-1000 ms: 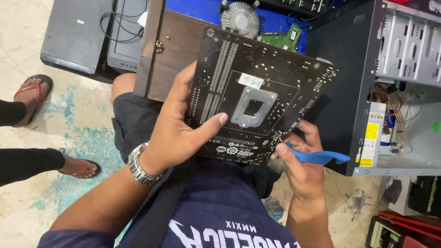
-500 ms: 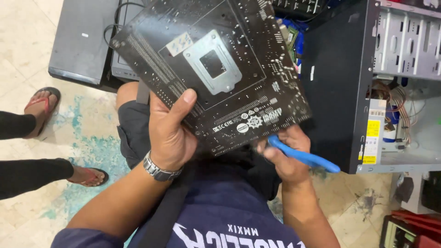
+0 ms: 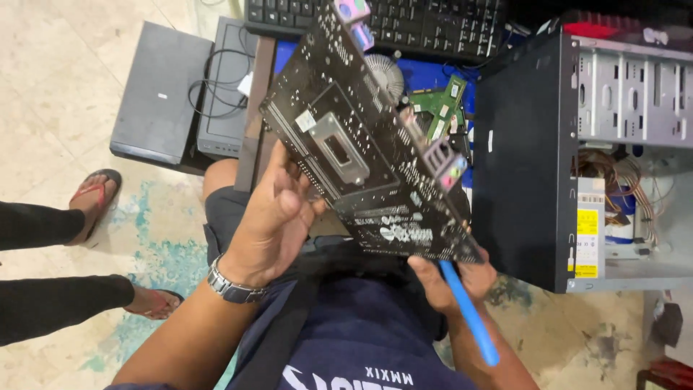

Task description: The person cleans a motherboard, a RAM stick, and a hard drive using a blue-handled brush. They hold each component, brush both sides, and place them back on the work surface.

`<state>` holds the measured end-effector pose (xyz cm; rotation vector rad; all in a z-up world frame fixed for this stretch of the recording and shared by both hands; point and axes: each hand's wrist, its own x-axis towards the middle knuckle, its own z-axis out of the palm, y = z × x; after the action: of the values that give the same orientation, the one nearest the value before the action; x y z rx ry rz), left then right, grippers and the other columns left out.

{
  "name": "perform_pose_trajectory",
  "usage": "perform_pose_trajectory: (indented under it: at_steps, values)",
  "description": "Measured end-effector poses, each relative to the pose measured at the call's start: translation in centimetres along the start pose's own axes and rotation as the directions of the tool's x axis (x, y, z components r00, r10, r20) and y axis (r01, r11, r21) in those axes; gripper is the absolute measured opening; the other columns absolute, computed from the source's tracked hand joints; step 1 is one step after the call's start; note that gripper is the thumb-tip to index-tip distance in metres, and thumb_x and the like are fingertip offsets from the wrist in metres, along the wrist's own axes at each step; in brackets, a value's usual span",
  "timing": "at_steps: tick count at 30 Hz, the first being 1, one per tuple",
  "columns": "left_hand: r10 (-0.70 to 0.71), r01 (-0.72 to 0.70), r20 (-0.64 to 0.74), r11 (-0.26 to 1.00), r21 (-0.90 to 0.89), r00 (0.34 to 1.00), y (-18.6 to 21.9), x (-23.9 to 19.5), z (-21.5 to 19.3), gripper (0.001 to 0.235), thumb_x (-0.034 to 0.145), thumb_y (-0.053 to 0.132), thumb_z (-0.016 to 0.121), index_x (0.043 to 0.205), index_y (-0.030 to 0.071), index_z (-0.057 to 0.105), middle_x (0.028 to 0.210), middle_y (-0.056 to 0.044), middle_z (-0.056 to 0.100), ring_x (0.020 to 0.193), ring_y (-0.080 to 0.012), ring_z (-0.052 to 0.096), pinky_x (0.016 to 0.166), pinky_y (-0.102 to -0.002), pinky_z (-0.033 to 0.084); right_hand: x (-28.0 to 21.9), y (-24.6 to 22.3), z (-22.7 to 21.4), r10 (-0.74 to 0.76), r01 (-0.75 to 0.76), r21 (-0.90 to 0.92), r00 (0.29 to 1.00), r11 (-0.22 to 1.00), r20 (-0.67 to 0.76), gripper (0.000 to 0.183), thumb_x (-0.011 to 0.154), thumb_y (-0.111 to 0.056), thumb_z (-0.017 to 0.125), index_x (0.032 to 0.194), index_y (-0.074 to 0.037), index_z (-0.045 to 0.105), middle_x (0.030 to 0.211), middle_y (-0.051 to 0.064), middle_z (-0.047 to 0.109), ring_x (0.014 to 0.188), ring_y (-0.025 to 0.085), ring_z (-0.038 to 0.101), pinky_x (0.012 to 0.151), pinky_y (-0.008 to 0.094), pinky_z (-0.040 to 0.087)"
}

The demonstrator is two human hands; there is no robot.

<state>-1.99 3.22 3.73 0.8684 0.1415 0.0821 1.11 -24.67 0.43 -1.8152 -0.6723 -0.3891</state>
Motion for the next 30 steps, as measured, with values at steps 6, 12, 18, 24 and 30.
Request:
perform_pose_trajectory:
  at_steps: [6,12,18,24,30]
  values:
    - [-0.054,0.076,0.194,0.991,-0.108,0.980,1.7,-0.1,0.6,0.141,0.077,0.068,0.086,0.163,0.020,-0.016,0.170,0.001,0.008,0.153,-0.0259,0.024,0.116,-0.060,0.034,2.9,-3.5,1.3,-0.189,0.164,0.114,0.944,0.980,0.271,0.042,0.085,-0.012,0.082,0.114,0.005,0.057,0.098,0.018,0.067,0.085,0.029,0.068,0.085,0.046,0.062]
    - [0.016,0.035,0.282,0.984,-0.175,0.959,2.9,-0.7,2.9,0.093,0.096,0.071,0.031,0.163,0.007,0.023,0.164,-0.015,0.036,0.153,-0.0343,0.039,0.126,-0.054,0.037,4.7,-4.2,1.4,-0.387,0.390,0.086,0.813,0.917,0.434,0.027,0.092,-0.002,0.076,0.117,0.001,0.064,0.109,0.011,0.067,0.079,0.025,0.067,0.081,0.044,0.058]
    - [0.095,-0.043,0.311,0.984,-0.171,0.946,1.3,-1.5,1.4,0.073,0.092,0.027,0.082,0.147,0.001,0.043,0.136,-0.012,0.061,0.124,-0.0284,0.062,0.112,-0.045,0.051,6.3,-5.5,1.3,-0.399,0.494,-0.037,0.742,0.869,0.539,0.017,0.099,-0.001,0.064,0.114,-0.001,0.072,0.101,0.009,0.061,0.075,0.024,0.057,0.074,0.042,0.053]
    - [0.063,-0.048,0.074,0.980,-0.193,0.995,-0.2,-1.4,0.0,0.047,0.085,-0.003,0.070,0.130,-0.003,0.057,0.117,-0.015,0.070,0.107,-0.0303,0.070,0.094,-0.047,0.060,7.3,-6.4,0.9,-0.388,0.571,-0.169,0.717,0.803,0.579,0.027,0.104,-0.002,0.057,0.121,-0.012,0.075,0.101,0.006,0.058,0.079,0.022,0.055,0.082,0.042,0.053]
    - [0.071,-0.066,0.006,0.958,-0.279,0.997,-2.3,-1.7,-2.7,0.052,0.079,-0.013,0.066,0.128,-0.003,0.051,0.100,-0.014,0.065,0.073,-0.0241,0.069,0.058,-0.037,0.058,5.7,-8.3,-0.7,-0.219,0.272,-0.147,0.927,0.951,0.304,0.016,0.086,-0.008,0.082,0.101,-0.008,0.078,0.099,0.009,0.060,0.081,0.024,0.062,0.077,0.036,0.054]
